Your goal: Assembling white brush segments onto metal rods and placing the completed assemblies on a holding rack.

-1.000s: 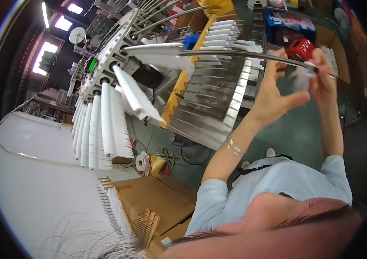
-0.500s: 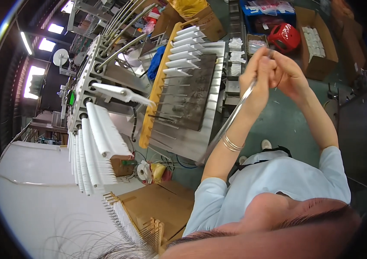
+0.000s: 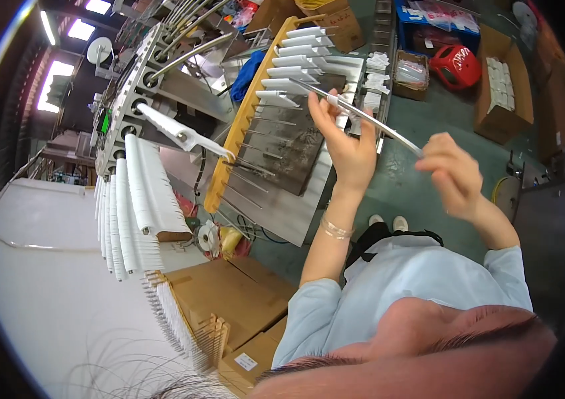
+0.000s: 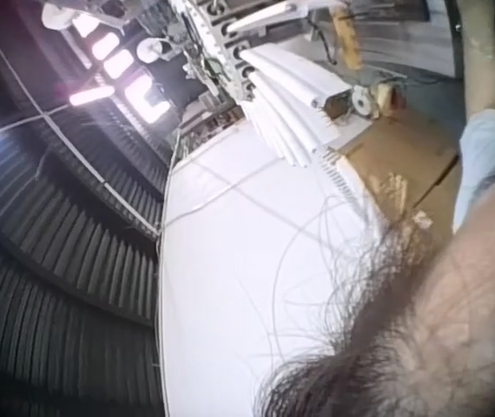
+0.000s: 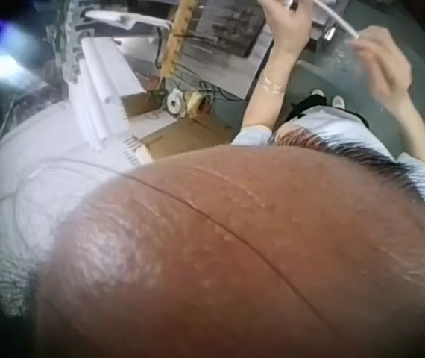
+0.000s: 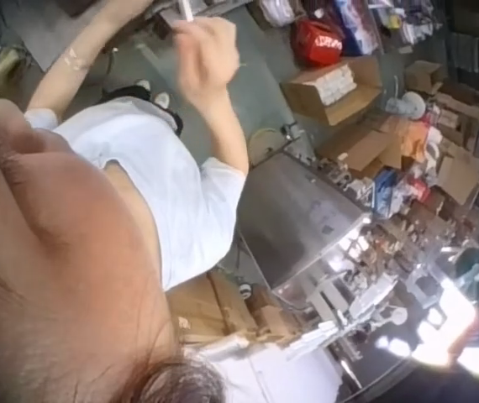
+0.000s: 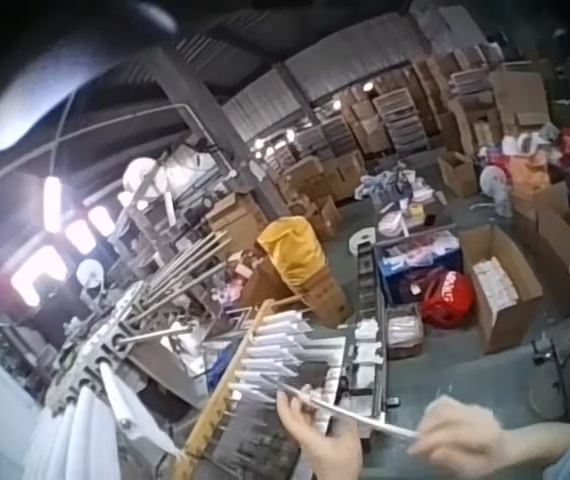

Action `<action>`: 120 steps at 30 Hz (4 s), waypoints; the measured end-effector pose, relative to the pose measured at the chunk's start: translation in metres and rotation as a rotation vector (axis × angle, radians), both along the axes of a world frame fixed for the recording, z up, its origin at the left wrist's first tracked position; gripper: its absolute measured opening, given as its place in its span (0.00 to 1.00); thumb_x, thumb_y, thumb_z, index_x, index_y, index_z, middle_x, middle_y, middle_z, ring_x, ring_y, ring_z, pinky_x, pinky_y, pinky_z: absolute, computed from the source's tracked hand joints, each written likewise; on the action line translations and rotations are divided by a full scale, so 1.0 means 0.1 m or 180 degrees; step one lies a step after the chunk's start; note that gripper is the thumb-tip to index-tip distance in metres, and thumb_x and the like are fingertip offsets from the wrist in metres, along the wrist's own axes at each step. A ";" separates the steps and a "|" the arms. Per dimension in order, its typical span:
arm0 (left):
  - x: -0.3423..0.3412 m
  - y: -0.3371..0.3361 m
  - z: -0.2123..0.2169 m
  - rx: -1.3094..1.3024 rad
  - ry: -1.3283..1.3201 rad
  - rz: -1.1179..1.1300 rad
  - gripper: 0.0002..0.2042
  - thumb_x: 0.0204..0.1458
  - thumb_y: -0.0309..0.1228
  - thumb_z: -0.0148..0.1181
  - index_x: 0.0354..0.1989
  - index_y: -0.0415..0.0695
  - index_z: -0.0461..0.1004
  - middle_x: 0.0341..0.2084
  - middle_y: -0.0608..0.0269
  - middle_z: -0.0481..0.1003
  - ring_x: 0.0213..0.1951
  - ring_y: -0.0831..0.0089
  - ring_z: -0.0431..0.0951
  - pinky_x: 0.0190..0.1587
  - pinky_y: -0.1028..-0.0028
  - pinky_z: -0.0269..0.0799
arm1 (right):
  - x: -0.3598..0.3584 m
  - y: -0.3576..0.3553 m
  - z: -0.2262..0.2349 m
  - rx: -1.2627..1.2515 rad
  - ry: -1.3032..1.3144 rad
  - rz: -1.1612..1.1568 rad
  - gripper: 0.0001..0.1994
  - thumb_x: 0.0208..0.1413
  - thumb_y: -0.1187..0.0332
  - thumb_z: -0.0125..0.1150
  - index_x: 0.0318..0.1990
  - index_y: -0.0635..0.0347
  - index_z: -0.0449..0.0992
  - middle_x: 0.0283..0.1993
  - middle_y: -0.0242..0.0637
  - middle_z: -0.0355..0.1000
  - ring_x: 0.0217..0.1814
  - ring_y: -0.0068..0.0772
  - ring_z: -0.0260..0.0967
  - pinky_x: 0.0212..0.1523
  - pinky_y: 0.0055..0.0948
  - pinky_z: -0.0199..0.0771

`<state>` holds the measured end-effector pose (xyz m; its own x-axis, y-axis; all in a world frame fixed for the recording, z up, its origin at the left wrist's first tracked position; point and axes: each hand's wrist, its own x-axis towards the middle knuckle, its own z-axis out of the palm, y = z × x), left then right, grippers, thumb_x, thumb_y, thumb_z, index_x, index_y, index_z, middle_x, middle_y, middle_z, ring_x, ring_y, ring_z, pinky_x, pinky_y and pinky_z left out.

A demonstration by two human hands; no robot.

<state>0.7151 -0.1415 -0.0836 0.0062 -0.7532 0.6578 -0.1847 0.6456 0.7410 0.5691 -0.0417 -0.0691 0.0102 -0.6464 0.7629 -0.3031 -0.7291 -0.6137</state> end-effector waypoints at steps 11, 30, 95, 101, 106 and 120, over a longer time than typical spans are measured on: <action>0.80 -1.09 -0.42 0.1025 0.1175 0.0299 0.30 0.45 0.25 0.61 0.55 0.34 0.51 0.51 0.50 0.58 0.52 0.65 0.60 0.56 0.66 0.57 | -0.18 -0.38 0.15 0.0594 -0.0159 0.0401 0.12 0.57 0.70 0.45 0.28 0.69 0.72 0.28 0.39 0.69 0.31 0.33 0.60 0.37 0.32 0.57; 0.78 -0.90 -0.40 0.1143 0.1600 -0.0179 0.11 0.56 0.27 0.46 0.47 0.38 0.60 0.44 0.60 0.62 0.47 0.74 0.62 0.54 0.74 0.55 | -0.47 -0.41 0.10 0.0469 -0.0256 0.0197 0.15 0.58 0.67 0.44 0.26 0.68 0.71 0.27 0.37 0.68 0.32 0.32 0.60 0.38 0.32 0.57; -1.15 -0.91 -0.77 0.3609 0.3609 -0.1328 0.10 0.51 0.33 0.57 0.24 0.42 0.68 0.21 0.63 0.71 0.27 0.68 0.75 0.34 0.77 0.74 | -1.23 -0.69 -0.16 0.0604 0.0597 0.1997 0.09 0.48 0.65 0.62 0.35 0.58 0.74 0.30 0.32 0.69 0.33 0.27 0.67 0.33 0.26 0.65; -1.33 -0.76 -0.73 0.3537 0.3298 -0.1572 0.11 0.54 0.35 0.53 0.34 0.39 0.70 0.28 0.64 0.71 0.39 0.73 0.71 0.41 0.77 0.66 | -1.00 -1.62 -0.65 0.2783 -0.2020 0.0490 0.11 0.56 0.63 0.53 0.35 0.62 0.75 0.28 0.31 0.71 0.32 0.25 0.68 0.40 0.25 0.67; -1.10 -0.48 -0.48 0.2638 0.2103 -0.1551 0.15 0.55 0.37 0.53 0.41 0.35 0.67 0.35 0.59 0.69 0.43 0.70 0.68 0.45 0.74 0.63 | -0.88 -1.73 -0.72 0.3345 -0.2601 0.1619 0.10 0.55 0.64 0.53 0.32 0.63 0.73 0.28 0.33 0.71 0.32 0.25 0.68 0.39 0.25 0.67; -0.08 0.99 0.42 0.2235 -0.1579 -0.2338 0.05 0.45 0.26 0.60 0.23 0.37 0.72 0.19 0.62 0.68 0.21 0.72 0.68 0.24 0.75 0.62 | -1.02 -1.60 -0.43 0.3320 -0.2874 0.1682 0.08 0.50 0.66 0.52 0.25 0.60 0.69 0.26 0.38 0.70 0.28 0.31 0.68 0.33 0.28 0.69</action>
